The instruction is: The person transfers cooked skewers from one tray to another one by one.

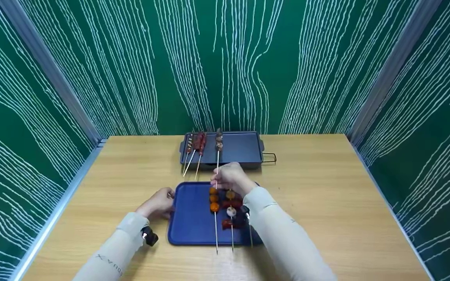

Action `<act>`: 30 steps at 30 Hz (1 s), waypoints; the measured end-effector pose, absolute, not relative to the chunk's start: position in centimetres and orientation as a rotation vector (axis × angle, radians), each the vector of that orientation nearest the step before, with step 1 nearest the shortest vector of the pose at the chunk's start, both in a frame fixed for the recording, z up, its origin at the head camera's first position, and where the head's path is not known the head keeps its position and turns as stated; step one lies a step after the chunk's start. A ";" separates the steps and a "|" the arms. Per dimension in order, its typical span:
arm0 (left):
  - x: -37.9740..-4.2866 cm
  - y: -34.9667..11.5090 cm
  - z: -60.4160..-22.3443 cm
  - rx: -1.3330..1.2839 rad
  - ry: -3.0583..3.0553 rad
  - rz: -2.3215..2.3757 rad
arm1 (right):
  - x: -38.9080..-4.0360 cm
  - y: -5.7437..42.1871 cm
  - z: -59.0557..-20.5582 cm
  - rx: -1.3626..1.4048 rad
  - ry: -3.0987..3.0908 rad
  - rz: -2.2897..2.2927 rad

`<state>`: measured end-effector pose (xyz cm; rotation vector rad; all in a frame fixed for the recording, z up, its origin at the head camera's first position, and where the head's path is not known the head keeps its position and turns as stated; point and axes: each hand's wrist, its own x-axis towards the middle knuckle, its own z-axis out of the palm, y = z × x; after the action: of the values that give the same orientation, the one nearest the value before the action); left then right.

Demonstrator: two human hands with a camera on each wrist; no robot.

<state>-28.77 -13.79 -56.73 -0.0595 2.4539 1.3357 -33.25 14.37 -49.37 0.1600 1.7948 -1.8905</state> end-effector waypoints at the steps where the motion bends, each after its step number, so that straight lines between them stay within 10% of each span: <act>1: -28.8 -13.8 -56.8 -0.059 2.452 1.340 | -33.2 14.4 -49.3 0.154 1.796 -1.891; 30: -29.0 -13.6 -56.8 -0.102 2.440 1.302 | -29.9 14.4 -48.1 0.072 1.861 -1.833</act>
<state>-29.05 -13.58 -56.77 -0.1018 2.4399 1.3018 -29.92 14.37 -48.06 0.0719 1.8614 -1.8331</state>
